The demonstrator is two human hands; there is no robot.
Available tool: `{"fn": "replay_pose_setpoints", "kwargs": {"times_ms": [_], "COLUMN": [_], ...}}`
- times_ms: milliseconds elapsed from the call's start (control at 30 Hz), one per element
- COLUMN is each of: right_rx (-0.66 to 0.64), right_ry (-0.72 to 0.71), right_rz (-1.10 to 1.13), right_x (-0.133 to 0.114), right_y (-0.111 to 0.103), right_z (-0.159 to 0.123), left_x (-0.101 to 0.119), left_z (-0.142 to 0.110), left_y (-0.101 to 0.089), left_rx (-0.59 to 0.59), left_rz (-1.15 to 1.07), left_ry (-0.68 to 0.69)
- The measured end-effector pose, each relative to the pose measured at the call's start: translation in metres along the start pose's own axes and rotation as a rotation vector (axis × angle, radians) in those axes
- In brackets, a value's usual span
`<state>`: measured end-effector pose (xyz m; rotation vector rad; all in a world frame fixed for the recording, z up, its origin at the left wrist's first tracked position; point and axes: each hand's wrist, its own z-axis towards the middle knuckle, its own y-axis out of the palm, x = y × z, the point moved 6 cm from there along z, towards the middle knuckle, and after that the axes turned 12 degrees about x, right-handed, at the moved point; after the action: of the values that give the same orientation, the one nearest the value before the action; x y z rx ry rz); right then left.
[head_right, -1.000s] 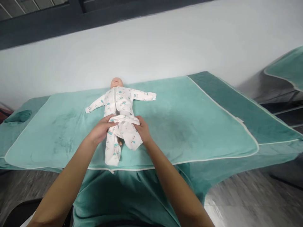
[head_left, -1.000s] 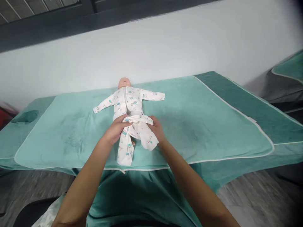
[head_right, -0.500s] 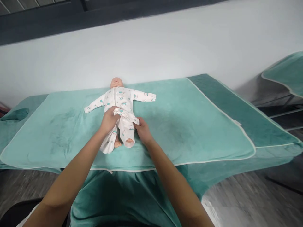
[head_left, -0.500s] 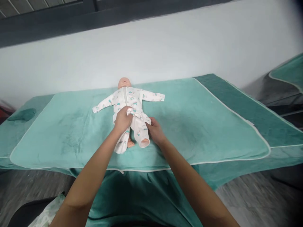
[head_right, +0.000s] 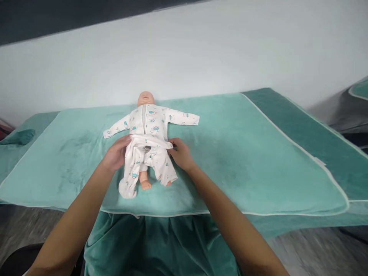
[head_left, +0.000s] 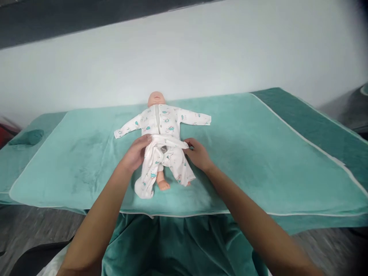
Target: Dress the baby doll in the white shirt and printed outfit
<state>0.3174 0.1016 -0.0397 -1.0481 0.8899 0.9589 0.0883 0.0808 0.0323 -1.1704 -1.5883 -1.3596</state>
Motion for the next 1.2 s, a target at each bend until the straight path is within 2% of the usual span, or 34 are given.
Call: {"fn": "replay_pose_setpoints", "kwargs": {"times_ms": [133,200,267,333,433,567,633,700,767,800,867,933,1000,1033,1133,1200], "right_rx": [-0.145,-0.325,-0.529,-0.611,-0.619,-0.634,-0.684,-0.719,-0.685,-0.657,-0.605,-0.572,-0.561,-0.558,-0.551,-0.660], "right_ry": [-0.230,-0.186,-0.142,-0.138,-0.125,-0.062,0.035,0.194,0.348,0.407,0.479,0.488,0.460,0.441,0.375,0.280], "right_rz": [0.140,0.178,0.068,-0.075,-0.135,0.059,0.169,0.354,0.578,0.670,0.786,0.832,0.840,0.832,0.761,0.674], "right_x": [-0.053,-0.080,-0.101,-0.111,-0.108,-0.091,-0.082,-0.074,-0.067,-0.064,-0.060,-0.059,-0.060,-0.061,-0.065,-0.071], "right_y": [-0.009,0.000,0.017,0.033,0.053,0.064,0.064,0.063,0.063,0.064,0.067,0.071,0.075,0.076,0.075,0.074], "right_z": [0.005,0.017,0.031,0.047,0.060,0.050,0.043,0.039,0.040,0.040,0.041,0.039,0.036,0.034,0.034,0.033], "left_x": [-0.003,-0.003,-0.001,0.002,0.007,0.008,0.006,0.005,0.006,0.006,0.005,-0.001,-0.008,-0.009,-0.005,-0.004], "left_z": [0.022,0.028,0.033,0.036,0.038,0.039,0.041,0.042,0.041,0.039,0.034,0.025,0.016,0.014,0.016,0.020], "left_y": [0.003,0.007,0.010,0.009,0.006,0.010,0.014,0.016,0.013,0.011,0.009,0.008,0.006,0.004,0.001,0.001], "left_rx": [0.060,0.098,0.120,0.161,0.221,0.233,0.228,0.221,0.213,0.191,0.061,-0.123,-0.217,-0.197,0.005,0.128], "left_rz": [-0.126,-0.109,-0.045,0.018,0.122,0.218,0.230,0.237,0.253,0.274,0.358,0.483,0.576,0.575,0.363,0.190], "left_ry": [0.028,0.065,0.098,0.134,0.199,0.243,0.233,0.225,0.226,0.225,0.186,0.094,0.006,-0.005,0.079,0.124]}}
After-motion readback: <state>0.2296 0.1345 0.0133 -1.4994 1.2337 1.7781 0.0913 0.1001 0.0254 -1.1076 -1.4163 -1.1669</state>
